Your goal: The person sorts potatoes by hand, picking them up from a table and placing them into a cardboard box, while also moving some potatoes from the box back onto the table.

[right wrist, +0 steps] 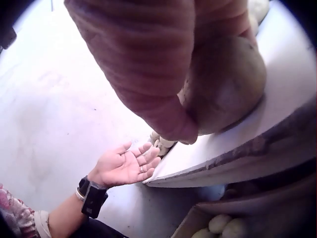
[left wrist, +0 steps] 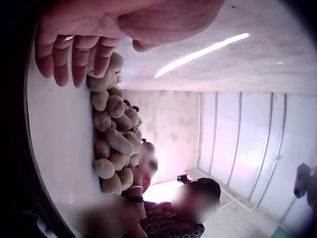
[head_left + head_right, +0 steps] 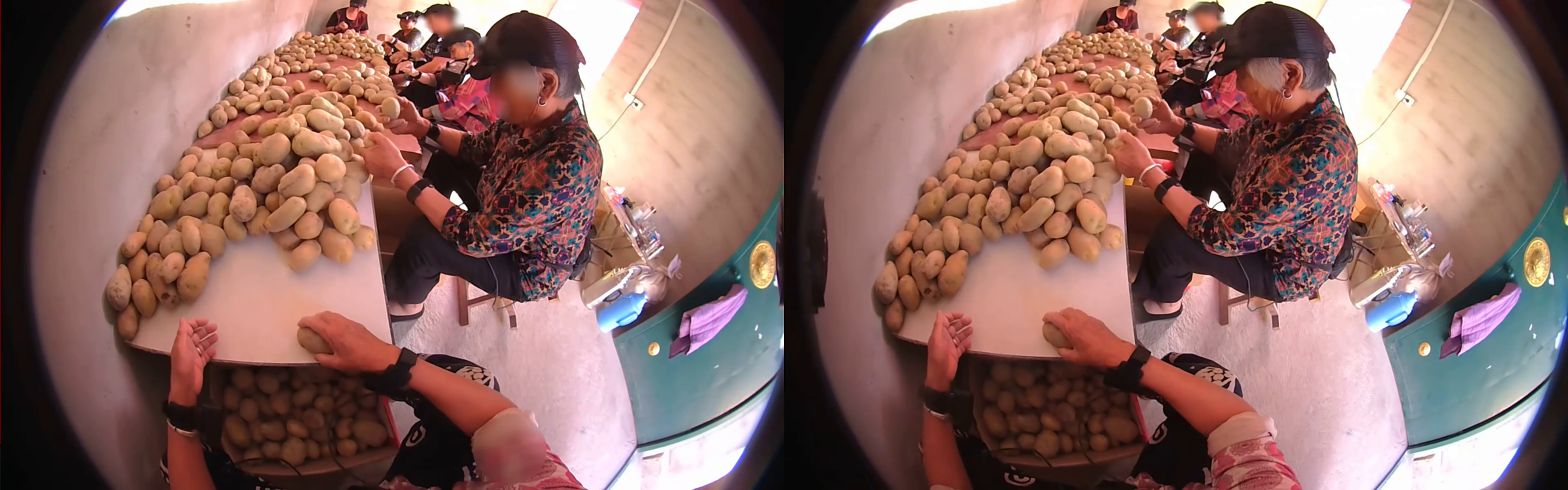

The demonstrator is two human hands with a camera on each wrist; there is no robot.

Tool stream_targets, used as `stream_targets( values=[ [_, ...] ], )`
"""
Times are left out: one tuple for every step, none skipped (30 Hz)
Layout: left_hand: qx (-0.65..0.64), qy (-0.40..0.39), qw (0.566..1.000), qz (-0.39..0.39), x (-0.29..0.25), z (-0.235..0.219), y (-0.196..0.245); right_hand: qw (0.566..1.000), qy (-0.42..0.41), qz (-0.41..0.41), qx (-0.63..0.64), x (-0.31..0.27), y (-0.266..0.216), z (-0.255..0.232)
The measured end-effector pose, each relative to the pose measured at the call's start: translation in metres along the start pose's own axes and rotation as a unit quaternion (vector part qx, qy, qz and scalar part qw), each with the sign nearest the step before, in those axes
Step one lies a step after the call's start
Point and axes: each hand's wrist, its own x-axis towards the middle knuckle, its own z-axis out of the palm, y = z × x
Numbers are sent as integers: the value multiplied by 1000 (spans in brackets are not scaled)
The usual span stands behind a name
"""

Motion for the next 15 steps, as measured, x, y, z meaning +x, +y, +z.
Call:
stream_targets(
  values=[
    [3,5,1000,-10,2,1,1,1000,0,0,0,0,0,-1],
    [7,9,1000,-19,3,2,1,1000,0,3,4,-1,0,-1],
    [7,8,1000,-20,6,1,-1,1000,0,6,7,-2,0,-2],
    [10,6,1000,-17,10,0,-3,1000,0,9,8,-3,1,-2],
    [14,5,1000,-15,11,0,-5,1000,9,2,3,-5,3,-2],
    [15,6,1000,-19,13,1,-7,1000,17,-4,0,-6,5,-2],
    [12,5,1000,-20,13,5,-5,998,50,-35,3,-7,11,1],
    [12,11,999,-27,10,5,-2,998,51,-41,-18,-8,19,3],
    [-13,4,1000,-23,12,3,-5,997,68,-34,-9,-10,26,6],
    [-36,5,999,-24,13,4,-5,997,77,-25,18,-11,30,5],
    [-45,-1,999,-26,13,3,-4,997,78,1,9,-12,37,6],
    [-37,-3,999,-23,9,6,0,994,96,-13,-52,-10,48,6],
    [-27,-22,999,-10,15,-5,-6,989,101,84,-66,-5,38,0],
    [-22,-18,1000,-11,17,-6,-5,981,125,111,-103,0,43,-2],
    [-2,-16,1000,-10,16,-7,0,981,136,85,-108,-1,50,-5]
  ],
)
